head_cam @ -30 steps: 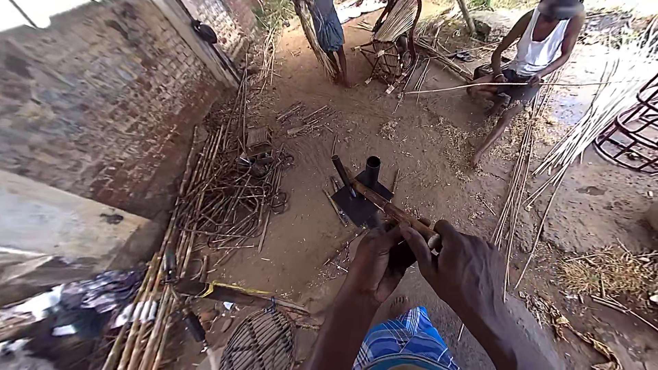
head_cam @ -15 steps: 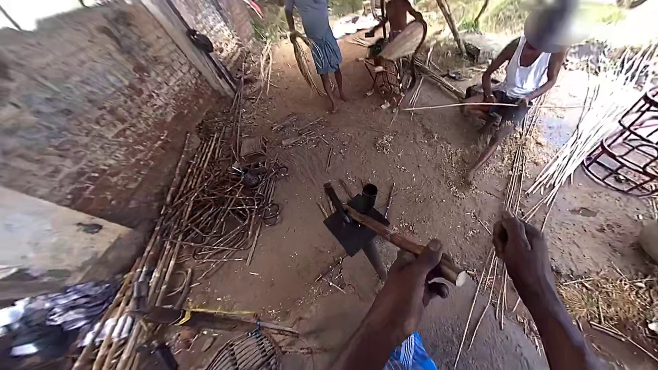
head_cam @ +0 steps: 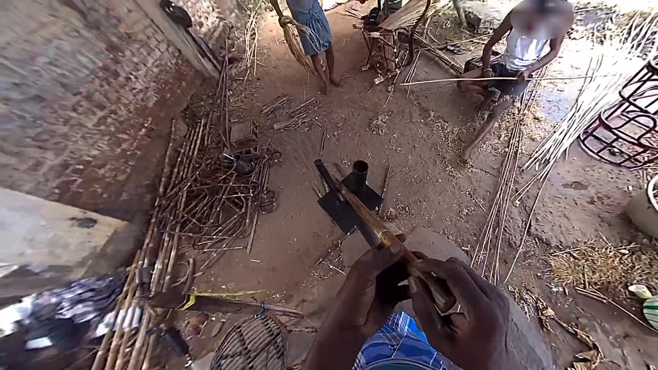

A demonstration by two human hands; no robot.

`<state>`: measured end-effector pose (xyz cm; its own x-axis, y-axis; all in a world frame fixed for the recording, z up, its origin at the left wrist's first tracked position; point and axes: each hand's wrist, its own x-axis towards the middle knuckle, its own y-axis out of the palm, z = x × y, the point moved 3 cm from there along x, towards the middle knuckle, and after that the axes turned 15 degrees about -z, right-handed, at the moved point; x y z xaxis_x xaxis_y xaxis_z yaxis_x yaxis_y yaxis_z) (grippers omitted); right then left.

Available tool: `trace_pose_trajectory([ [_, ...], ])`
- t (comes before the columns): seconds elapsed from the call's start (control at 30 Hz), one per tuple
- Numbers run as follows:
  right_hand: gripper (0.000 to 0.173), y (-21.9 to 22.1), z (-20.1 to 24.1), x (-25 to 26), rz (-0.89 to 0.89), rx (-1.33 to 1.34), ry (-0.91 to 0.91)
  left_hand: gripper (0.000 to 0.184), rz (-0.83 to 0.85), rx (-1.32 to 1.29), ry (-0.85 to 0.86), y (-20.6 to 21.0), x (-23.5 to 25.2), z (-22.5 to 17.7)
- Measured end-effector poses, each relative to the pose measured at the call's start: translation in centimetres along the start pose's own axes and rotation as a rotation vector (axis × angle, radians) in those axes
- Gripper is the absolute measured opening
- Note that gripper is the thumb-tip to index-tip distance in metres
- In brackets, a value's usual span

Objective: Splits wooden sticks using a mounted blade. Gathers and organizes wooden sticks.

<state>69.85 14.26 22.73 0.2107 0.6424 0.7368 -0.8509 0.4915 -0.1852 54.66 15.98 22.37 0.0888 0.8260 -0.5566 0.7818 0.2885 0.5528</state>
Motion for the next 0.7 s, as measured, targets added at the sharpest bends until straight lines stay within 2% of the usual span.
trace_pose_trajectory([
  [0.17, 0.021, -1.0, -0.7, 1.9, -0.023, 0.077, 0.035, 0.027, -0.022, 0.096, 0.000, 2.4, 0.6, -0.4],
  [0.3, 0.020, -2.2, -2.0, 4.0, -0.005, 0.208, 0.052, 0.021, -0.006, 0.074, -0.042, 4.8, 0.9, 0.0],
  [0.4, 0.022, -1.9, -6.2, 7.2, 0.049, 0.491, 0.075, 0.021, -0.005, 0.161, 0.051, 8.1, 2.7, 0.0],
  [0.43, 0.018, -1.6, -8.2, 9.0, 0.075, 0.592, 0.095, 0.024, -0.004, 0.215, 0.110, 9.6, 3.6, -0.1],
  [0.5, 0.014, -1.4, -9.1, 10.1, 0.177, 0.634, 0.120, 0.027, -0.045, 0.200, 0.158, 10.6, 3.5, 0.5],
  [0.53, 0.017, -1.6, -8.1, 9.8, 0.228, 0.575, 0.099, 0.028, -0.026, 0.193, 0.158, 10.0, 2.9, 0.3],
  [0.6, 0.040, -2.2, -4.5, 5.9, 0.288, 0.396, 0.152, 0.021, 0.059, 0.185, 0.125, 6.5, 1.3, 0.3],
  [0.63, 0.056, -2.3, -3.1, 3.0, 0.335, 0.377, 0.270, 0.022, 0.100, 0.201, 0.121, 4.0, 0.7, 0.5],
  [0.67, 0.067, -2.2, -2.0, 0.1, 0.386, 0.416, 0.427, 0.034, 0.146, 0.245, 0.134, 1.5, 0.1, 0.9],
  [0.7, 0.068, -1.7, -1.0, -2.4, 0.420, 0.465, 0.606, 0.046, 0.187, 0.313, 0.168, -0.8, -0.5, 1.0],
])
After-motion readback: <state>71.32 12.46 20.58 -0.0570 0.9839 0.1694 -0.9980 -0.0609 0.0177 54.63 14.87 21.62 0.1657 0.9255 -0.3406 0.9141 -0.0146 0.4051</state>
